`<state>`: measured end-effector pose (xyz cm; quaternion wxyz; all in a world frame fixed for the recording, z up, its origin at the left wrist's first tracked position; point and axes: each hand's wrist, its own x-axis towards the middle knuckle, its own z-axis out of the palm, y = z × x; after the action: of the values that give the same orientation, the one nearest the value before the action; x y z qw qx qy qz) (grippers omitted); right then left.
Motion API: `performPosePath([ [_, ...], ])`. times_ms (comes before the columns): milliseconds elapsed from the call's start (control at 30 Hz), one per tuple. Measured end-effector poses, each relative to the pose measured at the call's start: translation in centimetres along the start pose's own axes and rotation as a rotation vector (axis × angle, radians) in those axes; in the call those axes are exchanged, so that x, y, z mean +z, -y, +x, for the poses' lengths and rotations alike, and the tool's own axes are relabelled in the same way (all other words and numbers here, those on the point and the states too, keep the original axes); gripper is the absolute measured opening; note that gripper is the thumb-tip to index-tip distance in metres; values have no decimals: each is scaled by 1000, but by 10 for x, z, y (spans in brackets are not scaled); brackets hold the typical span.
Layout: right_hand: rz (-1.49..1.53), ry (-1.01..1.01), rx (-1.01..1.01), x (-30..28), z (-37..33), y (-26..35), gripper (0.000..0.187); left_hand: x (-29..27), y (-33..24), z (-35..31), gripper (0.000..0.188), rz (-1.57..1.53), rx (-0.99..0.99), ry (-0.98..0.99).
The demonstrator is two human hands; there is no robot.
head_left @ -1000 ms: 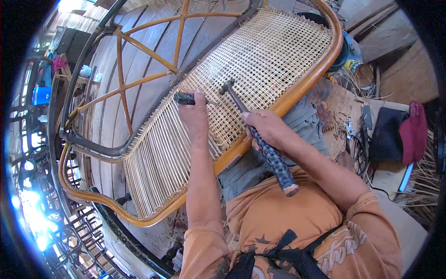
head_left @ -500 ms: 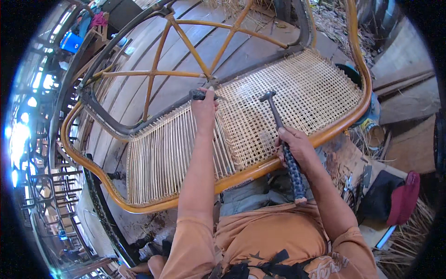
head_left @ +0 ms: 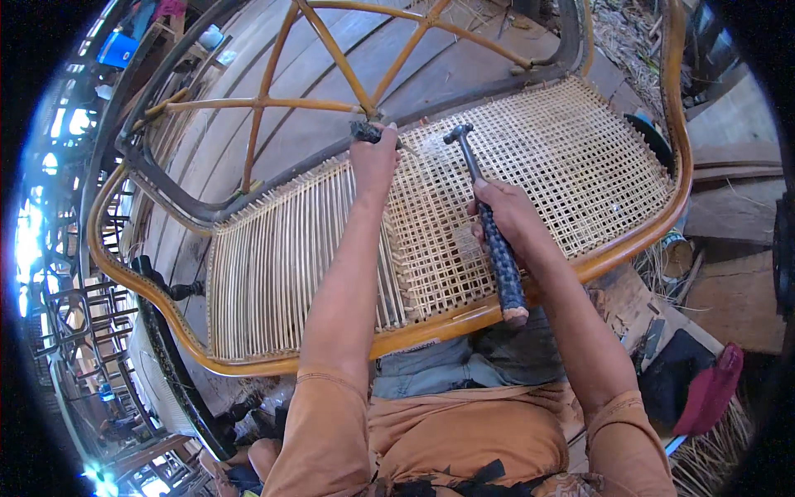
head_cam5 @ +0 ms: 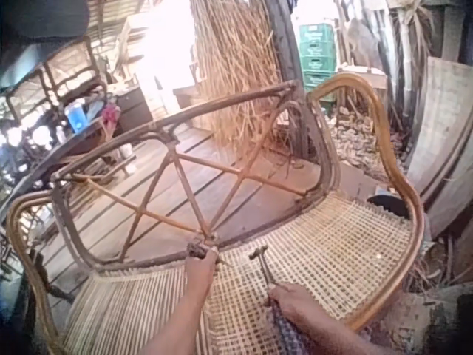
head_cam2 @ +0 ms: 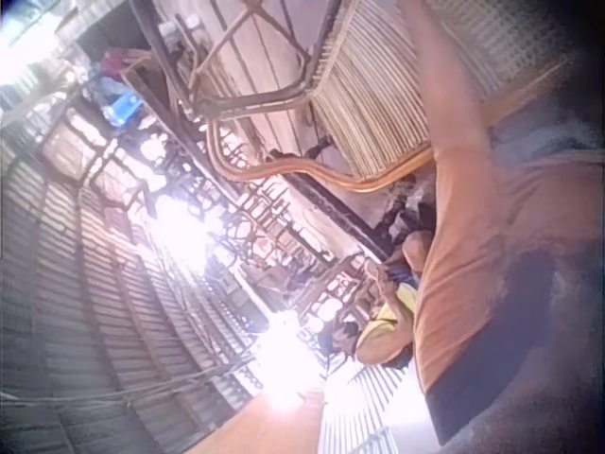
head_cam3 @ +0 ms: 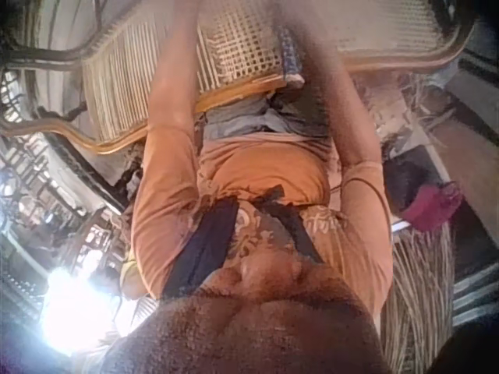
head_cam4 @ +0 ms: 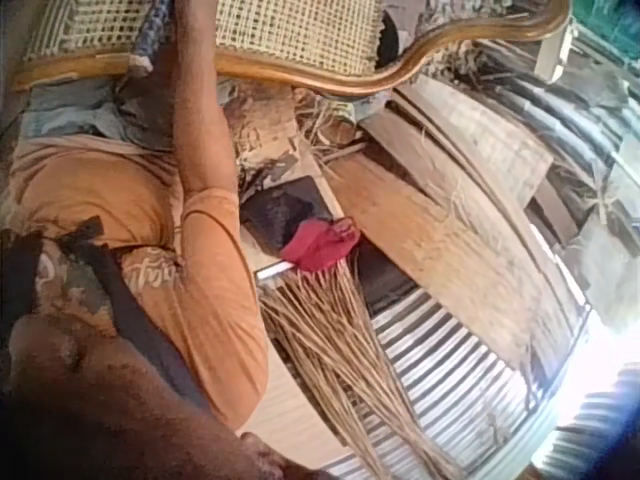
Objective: Repairing a rattan chair seat using a hammer, chisel, and knife.
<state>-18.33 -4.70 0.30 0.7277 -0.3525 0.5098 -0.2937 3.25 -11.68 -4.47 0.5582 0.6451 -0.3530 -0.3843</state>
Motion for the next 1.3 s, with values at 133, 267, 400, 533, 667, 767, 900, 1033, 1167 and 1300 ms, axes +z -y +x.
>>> performPosePath([
  [133,7,-26,44,3,-1,2,34,2,2,-5,17,35,42,11],
  [267,19,-46,63,6,-7,0,34,-3,5,-6,17,56,69,77],
  [400,41,-57,64,15,-13,2,32,-2,7,-12,16,142,83,62],
  [533,19,16,136,29,-9,-4,32,-2,12,-8,19,212,148,43],
  [667,30,-7,19,30,-5,-9,30,-1,13,-9,21,273,174,33],
  [767,-10,18,51,27,2,-8,30,-1,14,-1,22,224,160,25],
  [900,-85,-76,37,25,5,8,31,-18,-3,19,20,24,75,-96],
  [1033,-64,-64,-49,13,32,3,31,-22,1,41,14,-74,37,-33],
  [1167,-66,-97,7,26,43,9,32,-17,18,50,15,-14,73,-6],
  [1300,-63,-89,-62,28,54,6,31,-12,23,49,17,62,15,12],
])
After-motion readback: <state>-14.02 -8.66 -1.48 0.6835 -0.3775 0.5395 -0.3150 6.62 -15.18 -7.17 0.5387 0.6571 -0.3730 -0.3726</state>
